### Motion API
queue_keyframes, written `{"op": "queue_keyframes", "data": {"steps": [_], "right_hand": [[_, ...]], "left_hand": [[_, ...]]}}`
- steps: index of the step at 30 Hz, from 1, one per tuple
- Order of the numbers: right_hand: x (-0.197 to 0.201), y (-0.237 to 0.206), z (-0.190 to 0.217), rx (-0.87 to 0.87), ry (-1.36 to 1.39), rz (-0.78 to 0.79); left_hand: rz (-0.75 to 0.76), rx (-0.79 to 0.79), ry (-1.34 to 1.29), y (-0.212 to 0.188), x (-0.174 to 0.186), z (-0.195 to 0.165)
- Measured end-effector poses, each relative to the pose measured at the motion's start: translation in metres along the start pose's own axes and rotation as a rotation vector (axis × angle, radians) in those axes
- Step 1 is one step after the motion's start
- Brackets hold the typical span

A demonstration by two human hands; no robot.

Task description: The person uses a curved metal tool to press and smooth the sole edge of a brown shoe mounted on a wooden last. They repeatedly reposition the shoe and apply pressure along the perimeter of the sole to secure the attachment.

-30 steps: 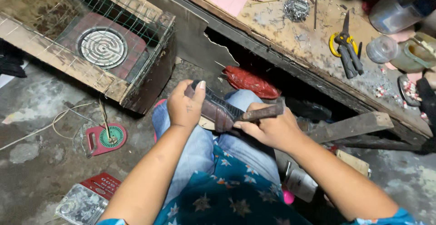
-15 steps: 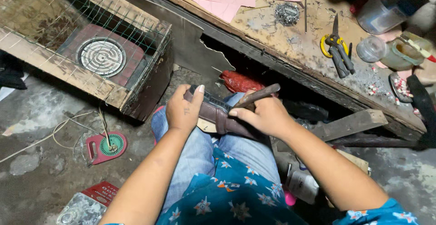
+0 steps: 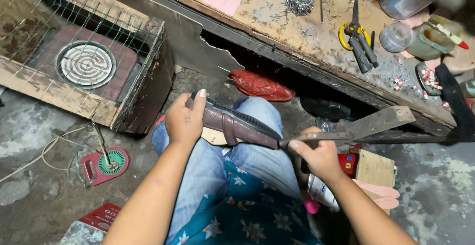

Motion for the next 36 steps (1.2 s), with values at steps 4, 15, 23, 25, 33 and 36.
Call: {"op": "queue_keyframes", "data": {"steps": [4,15,23,25,33,36], "right_hand": [[-0.012,0.018,0.014,0.165,-0.045,0.155],[-0.039,0.043,0.062,0.265,-0.085,0.218],[-0.059,0.069,0.125,0.270,-0.334,0.296],[-0.067,0.074,0.138,0.253,-0.364,0.333],[-0.102,0.095,0.161,0.146,-0.447,0.407],[-0.109,0.099,0.158,0.112,-0.461,0.360]], "left_hand": [[-0.048,-0.025,0.036,0.008,0.000,-0.002],[-0.016,0.013,0.137,0.023,-0.007,-0.003],[-0.053,-0.029,0.132,0.025,-0.006,-0.001],[-0.043,-0.023,0.145,0.025,-0.005,0.001],[-0.040,-0.023,0.120,0.024,-0.001,0.008],[-0.025,0.024,0.125,0.026,0.001,0.010]]}}
Point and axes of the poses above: each hand's wrist, its own y-axis towards the middle knuckle, its own x-axis out of the back of the hand, z = x × y, the point moved 4 cm from there along y, towards the middle knuckle, and after that the axes turned 10 degrees about -x, right-handed, at the moved point
